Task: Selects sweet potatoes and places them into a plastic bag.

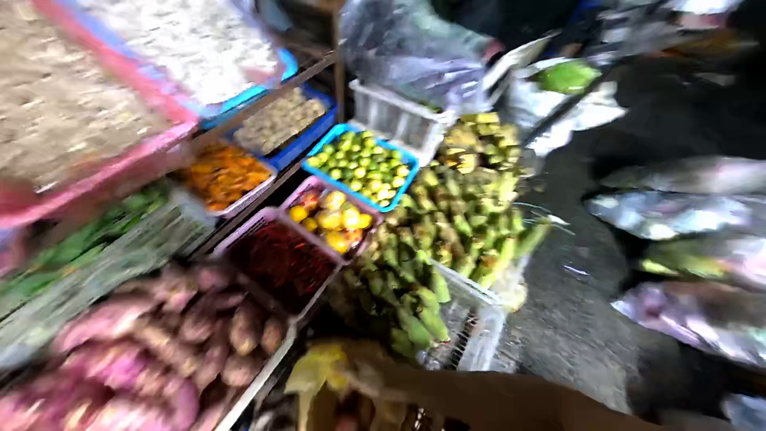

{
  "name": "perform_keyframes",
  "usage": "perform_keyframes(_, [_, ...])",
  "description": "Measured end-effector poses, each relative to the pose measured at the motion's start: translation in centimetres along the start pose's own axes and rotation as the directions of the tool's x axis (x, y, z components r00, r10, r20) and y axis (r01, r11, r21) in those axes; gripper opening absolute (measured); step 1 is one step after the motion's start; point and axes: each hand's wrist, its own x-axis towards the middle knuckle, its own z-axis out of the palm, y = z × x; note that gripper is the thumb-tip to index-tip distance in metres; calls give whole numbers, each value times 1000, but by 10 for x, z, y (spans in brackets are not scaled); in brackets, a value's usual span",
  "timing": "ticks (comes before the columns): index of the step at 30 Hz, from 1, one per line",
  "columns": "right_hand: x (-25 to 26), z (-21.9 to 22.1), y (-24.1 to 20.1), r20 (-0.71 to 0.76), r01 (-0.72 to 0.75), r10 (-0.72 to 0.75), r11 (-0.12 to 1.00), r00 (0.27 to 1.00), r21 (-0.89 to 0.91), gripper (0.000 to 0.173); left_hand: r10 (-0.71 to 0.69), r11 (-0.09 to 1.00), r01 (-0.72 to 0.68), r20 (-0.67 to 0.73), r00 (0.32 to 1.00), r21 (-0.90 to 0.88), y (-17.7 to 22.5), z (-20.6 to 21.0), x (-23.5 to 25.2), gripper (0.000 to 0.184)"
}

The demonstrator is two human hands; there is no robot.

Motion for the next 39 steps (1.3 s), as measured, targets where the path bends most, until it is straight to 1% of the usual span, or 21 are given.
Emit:
perform_keyframes(2, [16,4,25,-29,117,-118,993,993,-32,51,-33,999,33,-3,999,-31,-7,0,1,44])
perform_keyframes(4, [30,10,40,-48,193,-196,980,980,-52,51,-46,984,46,1,999,-171,-10,-1,-1,42])
perform_keyframes(7, [37,13,36,-77,105,-102,994,992,40,46,77,893,-51,42,996,-447,-37,24,21,45])
perform_keyframes(10, [44,13,40,-118,118,-107,989,987,92,46,284,903,-320,-159,945,-286,-58,50,22,69])
perform_keyframes(12, [49,7,43,-161,135,-118,986,980,101,48,365,876,-401,-175,915,-269,-51,38,-3,79])
perform_keyframes(15, [50,-1,45,-185,169,-147,980,972,107,46,414,739,-493,-269,870,-459,-46,-12,-54,66])
perform_keyframes(17, [44,-2,44,-188,137,-116,985,975,103,45,386,648,-619,-510,769,-444,-54,-54,-74,65])
perform_keyframes(19, [42,-1,48,-179,138,-111,980,977,145,44,289,699,-654,-724,627,-287,-65,-107,-82,68])
perform_keyframes(21, [39,1,49,-168,138,-110,977,980,163,44,167,845,-524,-879,446,-105,-76,-163,-73,63])
perform_keyframes(22, [36,2,44,-165,91,-63,982,984,168,43,99,909,-406,-903,419,-89,-81,-188,-65,69])
perform_keyframes(26, [31,2,31,-154,21,-2,992,988,124,45,-118,993,48,-831,544,-110,-102,-249,-14,92])
perform_keyframes(28, [34,-2,29,-175,22,-1,993,985,117,45,-114,993,67,-848,517,-92,-99,-246,-10,85])
perform_keyframes(30, [37,-7,28,-171,44,-22,990,985,130,44,15,994,-99,-889,458,-34,-84,-215,-29,61])
perform_keyframes(31, [38,-9,29,-158,78,-57,988,986,133,44,95,971,-238,-857,506,-34,-74,-191,-41,43])
perform_keyframes(32, [39,-10,31,-148,131,-110,982,983,137,44,205,913,-400,-754,624,-83,-66,-162,-50,26])
perform_keyframes(33, [40,-10,30,-137,155,-138,979,981,130,44,331,856,-485,-530,781,-181,-60,-129,-55,23])
perform_keyframes(34, [38,-10,27,-113,158,-145,981,983,110,44,438,827,-505,-281,854,-245,-52,-94,-54,25])
perform_keyframes(35, [35,-9,23,-84,154,-148,985,985,79,44,481,825,-488,-97,871,-284,-40,-58,-48,27])
perform_keyframes(36, [31,-5,21,-62,150,-147,987,987,55,44,441,864,-412,40,897,-289,-29,-27,-40,31])
perform_keyframes(37, [26,-1,23,-55,159,-157,987,986,34,45,349,911,-316,89,933,-265,-19,0,-31,32])
perform_keyframes(39, [14,2,27,-41,226,-227,974,973,-34,48,96,980,-85,54,994,-180,-1,33,-21,35])
